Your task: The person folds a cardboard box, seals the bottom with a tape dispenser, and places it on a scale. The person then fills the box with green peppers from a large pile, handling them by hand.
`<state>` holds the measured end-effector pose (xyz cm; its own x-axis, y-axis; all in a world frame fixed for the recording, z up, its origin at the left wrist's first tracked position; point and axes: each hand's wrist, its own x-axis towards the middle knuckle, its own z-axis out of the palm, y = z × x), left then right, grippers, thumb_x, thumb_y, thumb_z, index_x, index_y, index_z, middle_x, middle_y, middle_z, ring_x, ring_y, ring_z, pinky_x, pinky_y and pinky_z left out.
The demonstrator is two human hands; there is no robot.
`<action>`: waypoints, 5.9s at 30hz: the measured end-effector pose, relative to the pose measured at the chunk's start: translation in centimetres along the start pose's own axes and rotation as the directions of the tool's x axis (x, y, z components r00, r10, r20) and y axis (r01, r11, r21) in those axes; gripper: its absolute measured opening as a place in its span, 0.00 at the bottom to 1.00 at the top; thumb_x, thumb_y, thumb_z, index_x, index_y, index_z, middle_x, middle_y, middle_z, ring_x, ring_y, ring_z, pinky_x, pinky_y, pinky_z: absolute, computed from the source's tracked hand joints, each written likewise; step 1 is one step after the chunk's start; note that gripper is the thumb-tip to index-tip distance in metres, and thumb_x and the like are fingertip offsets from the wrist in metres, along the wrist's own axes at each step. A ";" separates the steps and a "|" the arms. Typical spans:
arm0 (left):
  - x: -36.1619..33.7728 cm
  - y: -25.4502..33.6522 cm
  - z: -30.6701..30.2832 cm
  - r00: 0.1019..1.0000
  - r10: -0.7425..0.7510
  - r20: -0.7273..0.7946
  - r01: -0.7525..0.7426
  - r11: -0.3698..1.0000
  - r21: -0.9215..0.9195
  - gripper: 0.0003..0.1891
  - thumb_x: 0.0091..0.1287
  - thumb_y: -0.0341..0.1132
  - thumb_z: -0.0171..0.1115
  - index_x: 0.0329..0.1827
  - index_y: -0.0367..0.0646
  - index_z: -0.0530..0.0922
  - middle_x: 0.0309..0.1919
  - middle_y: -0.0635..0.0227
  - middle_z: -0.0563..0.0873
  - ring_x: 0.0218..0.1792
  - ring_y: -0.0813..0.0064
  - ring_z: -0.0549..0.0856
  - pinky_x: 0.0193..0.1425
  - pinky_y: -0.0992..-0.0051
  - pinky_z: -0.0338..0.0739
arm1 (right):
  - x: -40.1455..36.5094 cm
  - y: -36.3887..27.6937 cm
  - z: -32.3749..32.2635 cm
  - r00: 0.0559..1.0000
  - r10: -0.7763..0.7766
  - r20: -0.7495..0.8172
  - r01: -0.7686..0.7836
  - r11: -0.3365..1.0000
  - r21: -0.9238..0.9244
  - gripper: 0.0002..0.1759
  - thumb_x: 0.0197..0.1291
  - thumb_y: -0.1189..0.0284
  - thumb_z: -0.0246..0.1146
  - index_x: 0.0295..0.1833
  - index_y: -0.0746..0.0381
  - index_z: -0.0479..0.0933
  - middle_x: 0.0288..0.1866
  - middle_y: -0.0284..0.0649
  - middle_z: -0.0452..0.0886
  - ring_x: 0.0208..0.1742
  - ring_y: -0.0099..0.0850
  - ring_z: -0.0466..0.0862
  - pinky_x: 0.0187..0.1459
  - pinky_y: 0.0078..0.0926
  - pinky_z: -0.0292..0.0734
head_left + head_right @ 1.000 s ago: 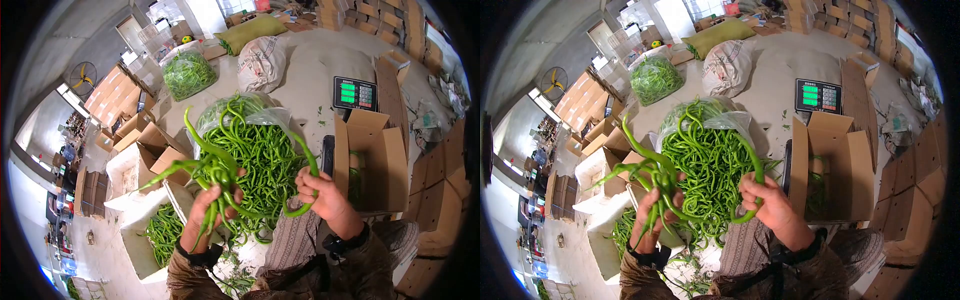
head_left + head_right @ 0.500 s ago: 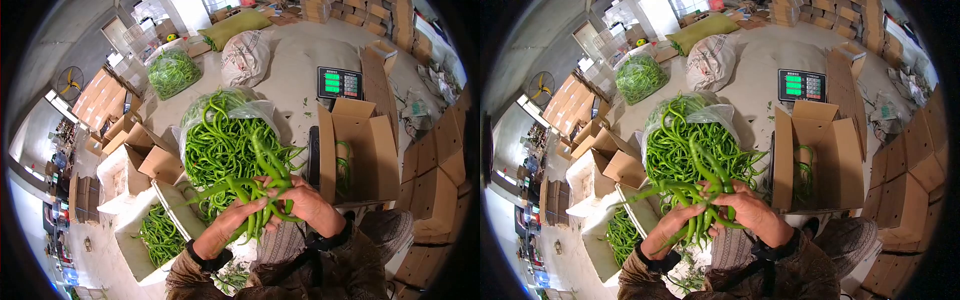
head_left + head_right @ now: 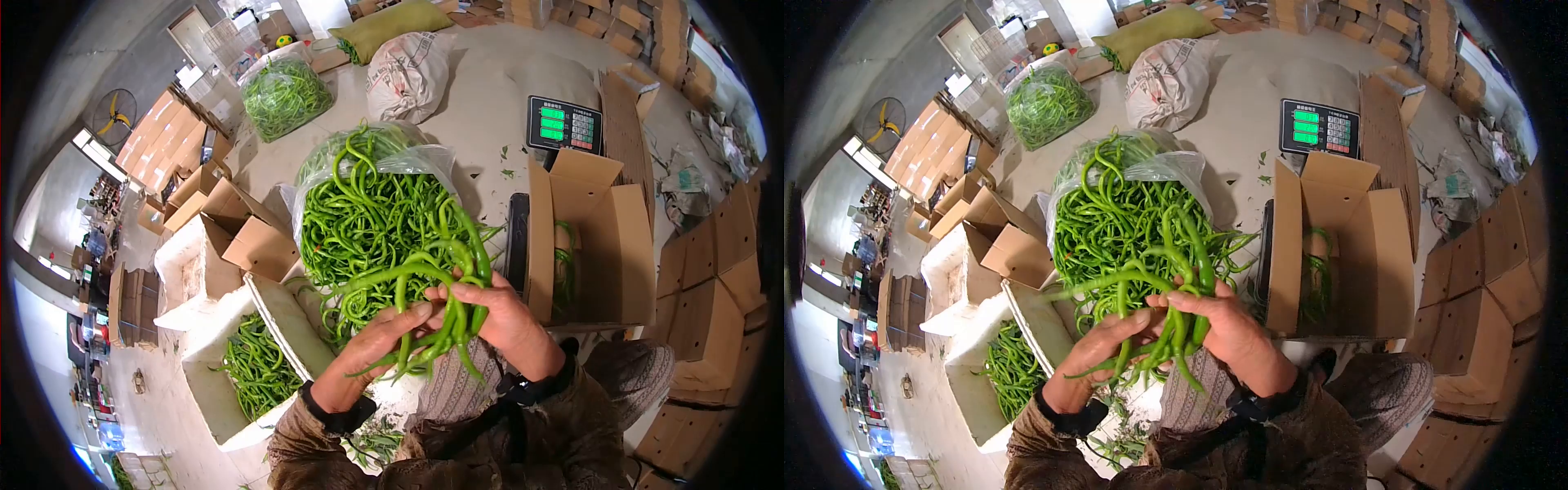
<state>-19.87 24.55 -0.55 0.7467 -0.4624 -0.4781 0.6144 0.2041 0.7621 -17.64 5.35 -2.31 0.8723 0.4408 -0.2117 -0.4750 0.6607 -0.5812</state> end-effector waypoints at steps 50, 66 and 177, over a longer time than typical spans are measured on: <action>11.3 1.4 13.0 0.668 0.636 -0.386 -0.714 0.695 -0.090 0.09 0.67 0.27 0.55 0.49 0.36 0.74 0.35 0.66 0.79 0.36 0.78 0.77 0.36 0.79 0.71 | -8.7 -15.7 -9.9 0.702 -0.614 -0.362 0.546 0.790 -0.281 0.22 0.55 0.77 0.69 0.57 0.59 0.74 0.41 0.36 0.79 0.40 0.30 0.83 0.44 0.29 0.79; 19.5 -0.9 20.0 0.921 0.214 0.327 -0.322 0.888 0.327 0.31 0.58 0.30 0.73 0.65 0.38 0.72 0.50 0.68 0.83 0.50 0.78 0.81 0.57 0.76 0.74 | -10.1 -16.8 -17.8 0.907 -0.414 -0.081 0.361 0.861 -0.359 0.23 0.62 0.77 0.60 0.62 0.68 0.69 0.53 0.43 0.79 0.53 0.32 0.79 0.55 0.30 0.75; 14.0 -9.9 -17.3 0.711 0.686 -0.156 -0.107 0.324 0.940 0.37 0.46 0.30 0.67 0.66 0.45 0.71 0.42 0.52 0.82 0.41 0.56 0.84 0.50 0.68 0.80 | -12.1 -0.8 -12.6 0.937 0.157 -0.312 -0.340 0.214 -0.915 0.14 0.61 0.71 0.63 0.51 0.65 0.78 0.47 0.47 0.84 0.51 0.35 0.83 0.53 0.33 0.75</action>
<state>-11.06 30.98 -22.39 0.9919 -0.0544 0.1148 -0.1202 -0.6955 0.7084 -26.31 -8.15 -9.20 0.7793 0.3272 -0.5345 -0.2924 -0.5646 -0.7719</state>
